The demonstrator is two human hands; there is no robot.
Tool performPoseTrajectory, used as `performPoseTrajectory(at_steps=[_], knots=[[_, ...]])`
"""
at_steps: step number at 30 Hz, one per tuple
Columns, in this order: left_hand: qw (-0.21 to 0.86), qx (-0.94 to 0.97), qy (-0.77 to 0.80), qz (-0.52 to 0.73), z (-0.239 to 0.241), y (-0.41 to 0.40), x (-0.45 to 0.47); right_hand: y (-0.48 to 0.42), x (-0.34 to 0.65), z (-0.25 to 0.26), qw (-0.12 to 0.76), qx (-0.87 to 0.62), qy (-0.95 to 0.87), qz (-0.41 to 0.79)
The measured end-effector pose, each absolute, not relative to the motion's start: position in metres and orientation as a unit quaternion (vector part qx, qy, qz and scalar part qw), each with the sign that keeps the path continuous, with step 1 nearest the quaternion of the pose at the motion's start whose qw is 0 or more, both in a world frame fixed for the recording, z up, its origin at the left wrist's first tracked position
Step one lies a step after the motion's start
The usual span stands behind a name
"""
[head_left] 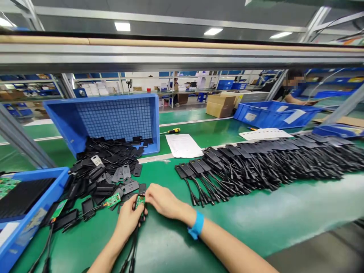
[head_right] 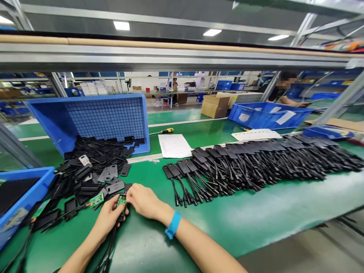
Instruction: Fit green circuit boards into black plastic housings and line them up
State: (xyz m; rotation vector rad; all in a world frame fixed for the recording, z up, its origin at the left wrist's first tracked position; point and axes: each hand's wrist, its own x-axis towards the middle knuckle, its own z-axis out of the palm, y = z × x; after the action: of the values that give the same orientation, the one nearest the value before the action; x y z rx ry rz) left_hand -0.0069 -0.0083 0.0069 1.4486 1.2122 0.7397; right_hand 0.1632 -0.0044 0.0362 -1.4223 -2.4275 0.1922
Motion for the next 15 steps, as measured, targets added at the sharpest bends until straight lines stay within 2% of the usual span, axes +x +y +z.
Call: performPoseTrajectory(at_steps=[4,8,11,15], knots=[[0.599,0.514,0.485,0.377,0.017,-0.011,-0.005,0.05,0.201,0.047,0.139,-0.613,-0.776,0.049],[0.693,0.51,0.417,0.294,0.02,-0.018,-0.002,0.105,0.236,0.051,0.093,-0.698,-0.71,0.022],[0.735,0.532,0.364,0.211,0.015,-0.022,-0.001,0.119,0.235,0.05,0.078,-0.708,-0.702,0.012],[0.767,0.517,0.321,0.204,0.011,-0.025,-0.001,0.103,0.201,0.04,0.094,-0.641,-0.761,0.029]])
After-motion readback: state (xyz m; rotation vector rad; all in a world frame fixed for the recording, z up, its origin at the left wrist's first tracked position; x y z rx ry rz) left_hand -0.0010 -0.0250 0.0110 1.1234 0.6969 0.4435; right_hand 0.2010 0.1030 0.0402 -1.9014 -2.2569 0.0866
